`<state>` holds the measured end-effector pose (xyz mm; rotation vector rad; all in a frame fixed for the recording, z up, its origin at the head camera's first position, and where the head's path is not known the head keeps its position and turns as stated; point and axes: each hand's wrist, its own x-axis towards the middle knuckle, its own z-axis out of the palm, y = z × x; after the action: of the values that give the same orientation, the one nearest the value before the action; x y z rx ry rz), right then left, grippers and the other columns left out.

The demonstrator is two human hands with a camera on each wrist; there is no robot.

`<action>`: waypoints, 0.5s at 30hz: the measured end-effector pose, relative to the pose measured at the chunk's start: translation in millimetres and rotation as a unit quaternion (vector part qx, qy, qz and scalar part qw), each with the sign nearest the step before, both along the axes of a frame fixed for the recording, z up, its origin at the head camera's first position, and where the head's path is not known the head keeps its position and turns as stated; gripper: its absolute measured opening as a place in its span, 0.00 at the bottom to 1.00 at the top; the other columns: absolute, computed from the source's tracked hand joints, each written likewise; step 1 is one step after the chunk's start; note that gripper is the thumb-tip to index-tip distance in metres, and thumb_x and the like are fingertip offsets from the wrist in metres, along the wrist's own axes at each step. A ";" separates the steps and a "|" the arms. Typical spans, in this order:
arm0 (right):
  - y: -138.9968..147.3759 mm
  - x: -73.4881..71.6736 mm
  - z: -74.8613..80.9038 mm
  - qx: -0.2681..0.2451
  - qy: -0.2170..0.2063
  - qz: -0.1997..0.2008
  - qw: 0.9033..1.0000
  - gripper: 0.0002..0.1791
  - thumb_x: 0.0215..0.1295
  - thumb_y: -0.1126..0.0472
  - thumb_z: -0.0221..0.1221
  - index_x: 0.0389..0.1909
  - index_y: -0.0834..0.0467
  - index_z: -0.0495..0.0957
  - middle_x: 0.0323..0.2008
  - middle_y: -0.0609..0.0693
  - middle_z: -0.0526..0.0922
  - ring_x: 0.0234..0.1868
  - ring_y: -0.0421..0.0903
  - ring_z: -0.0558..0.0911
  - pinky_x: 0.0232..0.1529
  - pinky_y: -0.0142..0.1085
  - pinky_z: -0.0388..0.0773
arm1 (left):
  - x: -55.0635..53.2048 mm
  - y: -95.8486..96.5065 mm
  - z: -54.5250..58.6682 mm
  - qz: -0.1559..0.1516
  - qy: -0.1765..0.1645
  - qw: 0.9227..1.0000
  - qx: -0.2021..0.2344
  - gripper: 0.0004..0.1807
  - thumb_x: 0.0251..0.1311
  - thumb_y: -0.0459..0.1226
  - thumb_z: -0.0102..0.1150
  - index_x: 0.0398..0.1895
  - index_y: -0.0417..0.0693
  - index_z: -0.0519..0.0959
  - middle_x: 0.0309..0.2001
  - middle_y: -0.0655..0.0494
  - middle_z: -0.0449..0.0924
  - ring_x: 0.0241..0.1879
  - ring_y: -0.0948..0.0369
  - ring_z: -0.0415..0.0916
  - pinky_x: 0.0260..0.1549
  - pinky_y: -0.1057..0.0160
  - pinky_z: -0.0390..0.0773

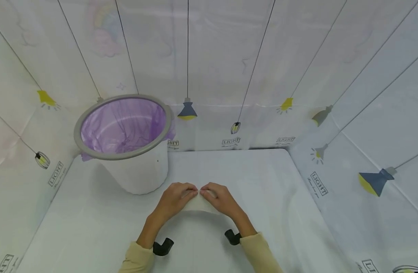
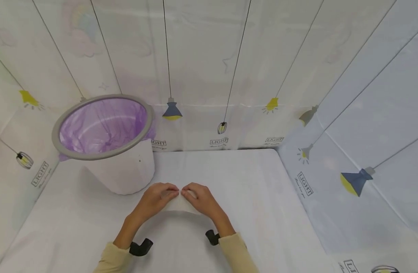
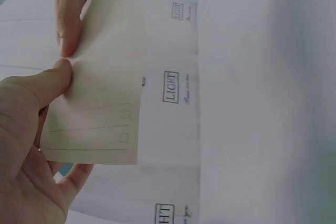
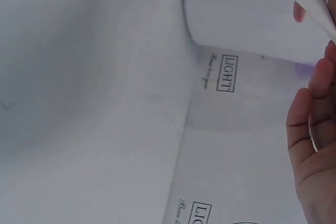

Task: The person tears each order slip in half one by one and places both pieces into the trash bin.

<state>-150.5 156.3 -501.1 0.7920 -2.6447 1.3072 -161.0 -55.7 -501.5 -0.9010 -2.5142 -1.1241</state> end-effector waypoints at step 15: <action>-19.6 20.0 75.9 -0.075 0.072 -0.009 0.995 0.04 0.64 0.71 0.59 0.33 0.63 0.82 0.31 0.55 0.85 0.35 0.48 0.83 0.40 0.35 0.81 | 13.6 1.9 49.3 -0.003 0.099 0.992 0.074 0.05 0.57 0.39 0.68 0.35 0.49 0.84 0.32 0.61 0.86 0.35 0.65 0.83 0.41 0.62 0.81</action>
<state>-130.5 136.7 -425.2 0.8062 -2.4054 1.3690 -147.4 -53.8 -452.2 -0.9322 -2.2396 -1.1451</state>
